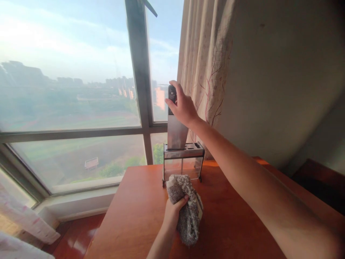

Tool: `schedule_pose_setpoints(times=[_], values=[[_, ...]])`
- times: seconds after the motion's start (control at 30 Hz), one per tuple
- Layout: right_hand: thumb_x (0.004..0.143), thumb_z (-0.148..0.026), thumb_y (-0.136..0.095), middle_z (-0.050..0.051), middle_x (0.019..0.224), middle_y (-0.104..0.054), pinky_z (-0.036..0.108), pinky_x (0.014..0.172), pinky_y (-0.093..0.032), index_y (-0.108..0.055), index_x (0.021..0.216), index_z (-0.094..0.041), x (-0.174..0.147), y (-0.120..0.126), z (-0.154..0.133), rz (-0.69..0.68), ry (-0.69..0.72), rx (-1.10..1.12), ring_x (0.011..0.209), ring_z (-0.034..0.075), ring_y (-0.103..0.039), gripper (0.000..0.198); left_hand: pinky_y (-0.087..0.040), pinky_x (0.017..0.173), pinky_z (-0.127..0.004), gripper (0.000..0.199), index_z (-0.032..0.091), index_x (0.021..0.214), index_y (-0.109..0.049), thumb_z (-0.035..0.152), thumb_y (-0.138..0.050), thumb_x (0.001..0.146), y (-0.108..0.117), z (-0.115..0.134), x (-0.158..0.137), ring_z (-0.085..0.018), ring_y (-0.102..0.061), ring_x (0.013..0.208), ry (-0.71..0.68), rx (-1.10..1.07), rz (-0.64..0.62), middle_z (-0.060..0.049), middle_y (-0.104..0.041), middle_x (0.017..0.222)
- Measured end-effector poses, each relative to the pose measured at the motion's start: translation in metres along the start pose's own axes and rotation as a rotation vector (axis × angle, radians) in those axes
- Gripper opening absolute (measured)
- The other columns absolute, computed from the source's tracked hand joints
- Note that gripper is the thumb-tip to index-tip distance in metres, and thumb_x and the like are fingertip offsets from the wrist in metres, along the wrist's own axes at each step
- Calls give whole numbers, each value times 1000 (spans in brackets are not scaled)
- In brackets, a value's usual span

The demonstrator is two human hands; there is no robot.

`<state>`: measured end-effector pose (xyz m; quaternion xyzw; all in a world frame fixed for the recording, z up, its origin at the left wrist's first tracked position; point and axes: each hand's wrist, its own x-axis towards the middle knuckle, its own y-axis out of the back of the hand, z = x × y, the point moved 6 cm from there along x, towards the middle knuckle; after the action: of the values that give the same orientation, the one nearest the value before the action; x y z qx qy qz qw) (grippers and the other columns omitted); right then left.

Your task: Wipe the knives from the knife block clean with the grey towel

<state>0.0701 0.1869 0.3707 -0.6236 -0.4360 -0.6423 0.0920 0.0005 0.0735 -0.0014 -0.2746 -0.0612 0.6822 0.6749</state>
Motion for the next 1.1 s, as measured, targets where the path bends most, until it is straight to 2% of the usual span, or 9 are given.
schedule_pose_setpoints(times=[0.13, 0.3, 0.43, 0.63, 0.73, 0.87, 0.97, 1.1], values=[[91, -33, -49, 6, 96, -69, 35, 70, -50, -31, 137, -24, -8, -14, 1, -78, -28, 12, 76, 24, -64, 50, -53, 77, -39, 43, 10, 94, -71, 33, -82, 59, -4, 5, -6, -33, -69, 86, -13, 5, -31, -15, -76, 88], [89, -34, -50, 6, 87, -69, 35, 68, -49, -30, 139, -22, -27, -35, 8, -174, -93, 18, 76, 26, -65, 55, -53, 77, -38, 42, 10, 94, -71, 33, -82, 60, -5, 8, -10, -34, -69, 87, -17, 8, -29, -14, -76, 88], [87, -36, -53, 7, 87, -69, 36, 68, -50, -29, 141, -21, -57, -52, 18, -219, -187, 45, 75, 26, -65, 62, -54, 77, -38, 40, 11, 93, -72, 34, -81, 62, -3, 5, -6, -34, -69, 88, -19, 14, -41, -14, -76, 88], [84, -31, -58, 8, 89, -69, 37, 74, -51, -31, 141, -18, -110, -77, 34, -260, -377, 129, 76, 25, -66, 65, -54, 77, -40, 46, 10, 92, -72, 34, -85, 56, 3, -5, 5, -35, -69, 88, 9, 20, -61, -15, -75, 89], [83, -29, -59, 7, 92, -69, 36, 74, -51, -32, 141, -20, -126, -87, 36, -266, -401, 180, 75, 24, -66, 65, -54, 77, -40, 44, 11, 95, -71, 33, -83, 58, 3, -4, 5, -34, -69, 89, 5, -19, -65, -14, -75, 89], [84, -29, -58, 6, 92, -69, 35, 73, -50, -30, 142, -22, -133, -90, 34, -245, -388, 195, 75, 23, -66, 65, -54, 77, -40, 44, 12, 94, -70, 32, -84, 58, 3, -1, 0, -34, -70, 87, -1, -41, -56, -13, -75, 88], [83, -28, -58, 4, 83, -69, 34, 73, -49, -28, 144, -19, -130, -88, 34, -310, -375, 156, 75, 23, -66, 68, -54, 79, -39, 42, 12, 93, -69, 31, -84, 59, 1, -1, -3, -33, -70, 86, 13, -76, -55, -13, -76, 87], [84, -28, -58, 5, 89, -72, 32, 77, -49, -32, 141, -18, -117, -73, 38, -355, -358, 90, 82, 23, -67, 63, -55, 81, -40, 44, 12, 99, -67, 32, -81, 62, -2, -1, -5, -32, -71, 85, 79, -184, -75, -14, -76, 88]])
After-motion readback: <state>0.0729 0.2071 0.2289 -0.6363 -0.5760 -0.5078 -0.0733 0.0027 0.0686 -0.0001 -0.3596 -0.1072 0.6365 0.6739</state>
